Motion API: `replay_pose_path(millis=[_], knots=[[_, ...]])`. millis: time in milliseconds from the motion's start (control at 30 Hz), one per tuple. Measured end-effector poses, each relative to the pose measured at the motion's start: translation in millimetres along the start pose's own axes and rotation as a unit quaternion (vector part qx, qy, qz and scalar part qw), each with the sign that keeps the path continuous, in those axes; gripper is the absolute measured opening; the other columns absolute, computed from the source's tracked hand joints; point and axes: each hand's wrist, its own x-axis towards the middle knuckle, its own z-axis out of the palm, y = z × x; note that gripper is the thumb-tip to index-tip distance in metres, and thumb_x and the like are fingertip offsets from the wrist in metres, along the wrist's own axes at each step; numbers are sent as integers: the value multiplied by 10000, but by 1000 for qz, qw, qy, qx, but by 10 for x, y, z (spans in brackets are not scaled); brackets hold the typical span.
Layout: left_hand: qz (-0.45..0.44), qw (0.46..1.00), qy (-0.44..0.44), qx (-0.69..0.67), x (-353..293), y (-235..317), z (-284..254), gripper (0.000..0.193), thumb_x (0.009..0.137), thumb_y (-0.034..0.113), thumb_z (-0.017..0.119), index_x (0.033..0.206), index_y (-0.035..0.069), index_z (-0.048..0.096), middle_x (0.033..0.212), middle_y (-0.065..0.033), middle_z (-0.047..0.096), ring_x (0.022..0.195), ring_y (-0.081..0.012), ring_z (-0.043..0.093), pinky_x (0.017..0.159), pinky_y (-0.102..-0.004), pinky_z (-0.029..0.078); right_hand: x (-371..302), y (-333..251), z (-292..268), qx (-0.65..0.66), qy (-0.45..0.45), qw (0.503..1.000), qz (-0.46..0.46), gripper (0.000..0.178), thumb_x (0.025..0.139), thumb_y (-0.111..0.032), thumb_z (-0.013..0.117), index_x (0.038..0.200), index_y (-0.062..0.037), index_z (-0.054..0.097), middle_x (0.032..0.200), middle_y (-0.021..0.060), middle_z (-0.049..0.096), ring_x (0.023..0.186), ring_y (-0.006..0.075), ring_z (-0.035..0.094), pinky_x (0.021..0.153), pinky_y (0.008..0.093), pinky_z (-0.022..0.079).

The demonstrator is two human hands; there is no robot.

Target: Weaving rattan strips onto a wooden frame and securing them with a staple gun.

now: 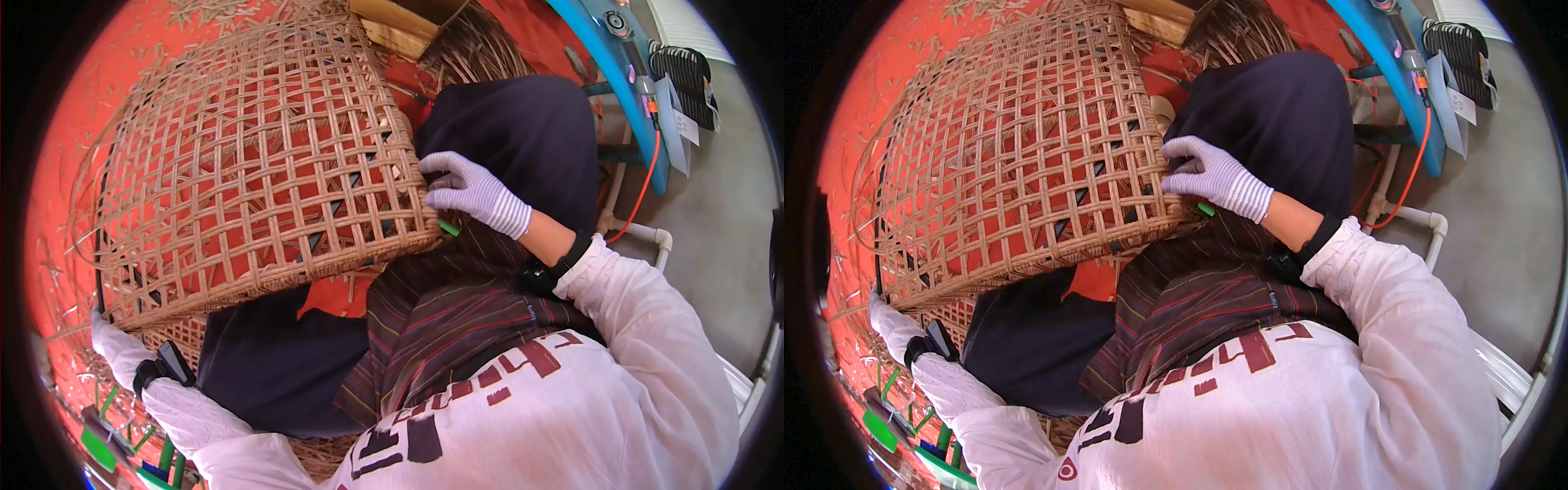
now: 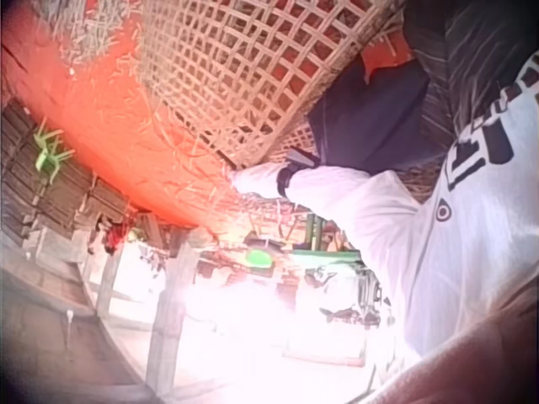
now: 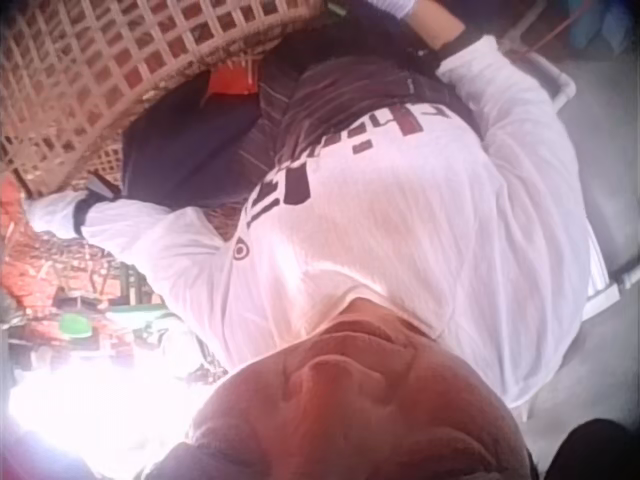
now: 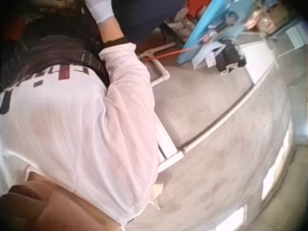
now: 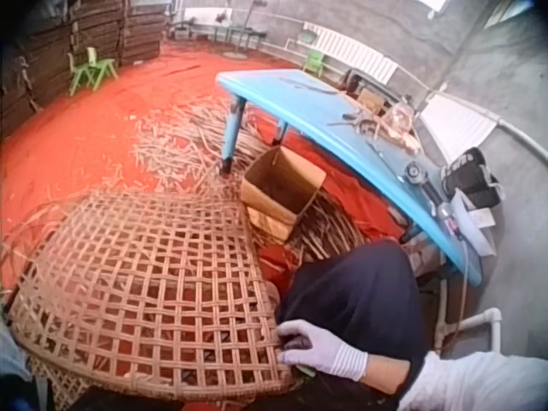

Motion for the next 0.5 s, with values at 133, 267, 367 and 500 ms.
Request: replay_pose_path(millis=[133,267,367,500], knots=[[78,996,21,26,130,-69,-63,453,947,419,501,1150,34,628,1089,-90,617,904,-213,567,851,-343,447,48,279,67,-36,-36,998,44,536,816,-51,736,1288,-28,481,1225,123,553,1131,217,559,967,334,475],[69,996,54,1,499,-62,-164,412,888,474,577,999,88,667,892,-48,590,755,-207,544,727,-374,451,166,514,145,-94,-56,989,95,549,790,-104,770,1270,-31,512,1209,143,579,1150,233,563,984,351,461],[105,991,66,-44,60,129,143,370,844,451,634,912,89,661,812,-24,563,687,-198,522,652,-379,445,236,733,208,-131,-61,984,102,615,738,-222,805,1263,-44,540,1186,182,620,1107,274,598,965,367,473],[22,992,126,-5,504,319,-178,310,796,378,668,809,68,665,742,-21,569,641,-193,519,607,-363,436,494,1210,577,-211,-92,968,98,644,729,-266,790,1279,-47,537,1185,169,630,1099,286,609,970,358,477]])
